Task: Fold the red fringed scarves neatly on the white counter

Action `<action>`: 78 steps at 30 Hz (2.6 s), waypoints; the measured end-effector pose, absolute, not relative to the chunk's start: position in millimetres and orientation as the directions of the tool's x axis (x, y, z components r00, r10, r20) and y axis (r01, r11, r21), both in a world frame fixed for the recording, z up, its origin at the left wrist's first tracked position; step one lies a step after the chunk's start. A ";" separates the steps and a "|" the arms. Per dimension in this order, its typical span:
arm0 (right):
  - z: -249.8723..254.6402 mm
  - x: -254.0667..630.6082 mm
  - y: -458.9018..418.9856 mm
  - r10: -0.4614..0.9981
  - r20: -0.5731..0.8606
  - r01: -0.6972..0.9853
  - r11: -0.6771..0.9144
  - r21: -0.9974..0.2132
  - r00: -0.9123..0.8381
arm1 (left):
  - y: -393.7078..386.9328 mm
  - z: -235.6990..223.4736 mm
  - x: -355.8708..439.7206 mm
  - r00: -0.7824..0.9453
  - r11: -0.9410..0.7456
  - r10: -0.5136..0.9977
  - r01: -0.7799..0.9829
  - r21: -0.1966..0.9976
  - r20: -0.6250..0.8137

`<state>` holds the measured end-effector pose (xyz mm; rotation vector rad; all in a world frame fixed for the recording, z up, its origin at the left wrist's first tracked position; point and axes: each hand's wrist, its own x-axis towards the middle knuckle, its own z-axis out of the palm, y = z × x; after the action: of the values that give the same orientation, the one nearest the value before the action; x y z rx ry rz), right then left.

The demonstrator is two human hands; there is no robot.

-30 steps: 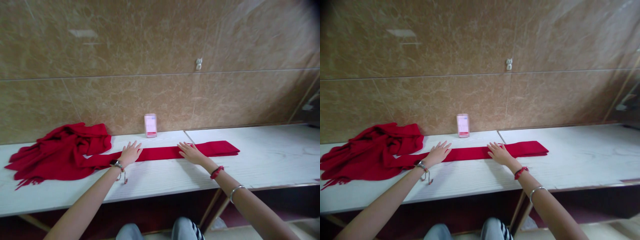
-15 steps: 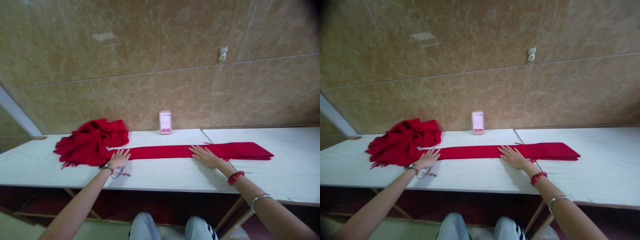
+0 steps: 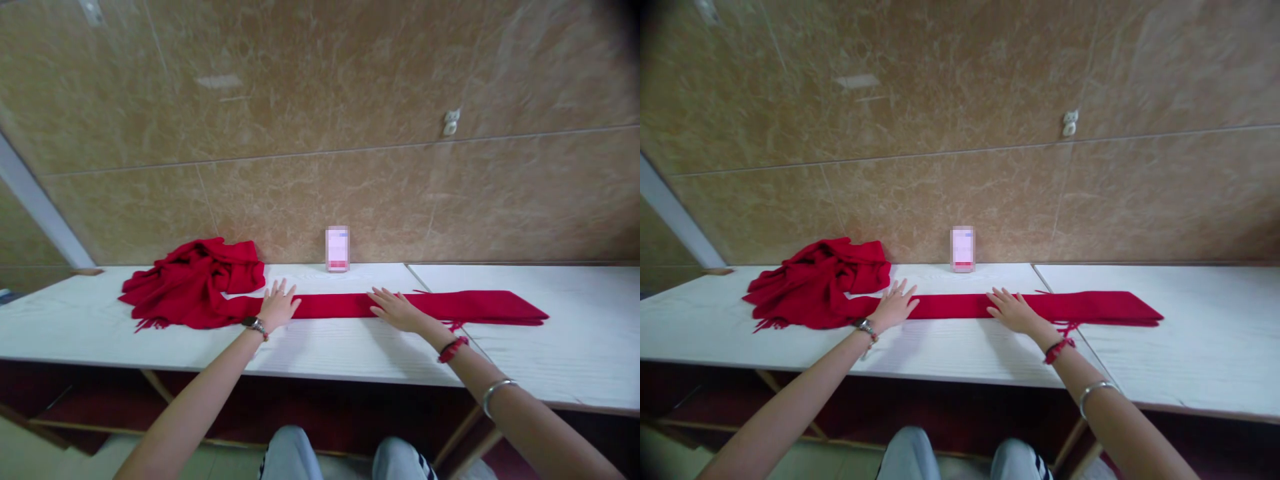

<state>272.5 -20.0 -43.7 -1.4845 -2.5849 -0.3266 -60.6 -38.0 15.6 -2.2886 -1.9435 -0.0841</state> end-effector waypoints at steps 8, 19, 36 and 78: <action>-48.5 270.8 -31.6 0.842 0.173 0.860 0.497 0.119 -0.511 | -29.3 -17.8 -25.9 0.352 -0.350 0.936 0.934 0.068 -0.020; -5.0 299.9 -45.0 0.812 0.186 0.832 0.531 0.160 -0.554 | 10.5 2.6 33.5 0.532 -0.530 0.846 0.846 0.064 -0.031; -15.4 295.7 -48.7 0.804 0.343 0.868 0.397 0.298 -0.486 | 54.0 15.6 134.6 0.634 -0.612 0.771 0.764 0.204 -0.063; 95.8 427.3 -70.2 0.889 0.443 0.944 -0.042 0.328 -0.114 | 79.0 115.2 312.2 0.714 -0.469 0.675 0.222 0.855 0.185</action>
<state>427.3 -70.2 95.8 -2.0242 -2.1054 -0.8649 312.2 79.0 115.2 -3.6702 -1.2341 -1.1677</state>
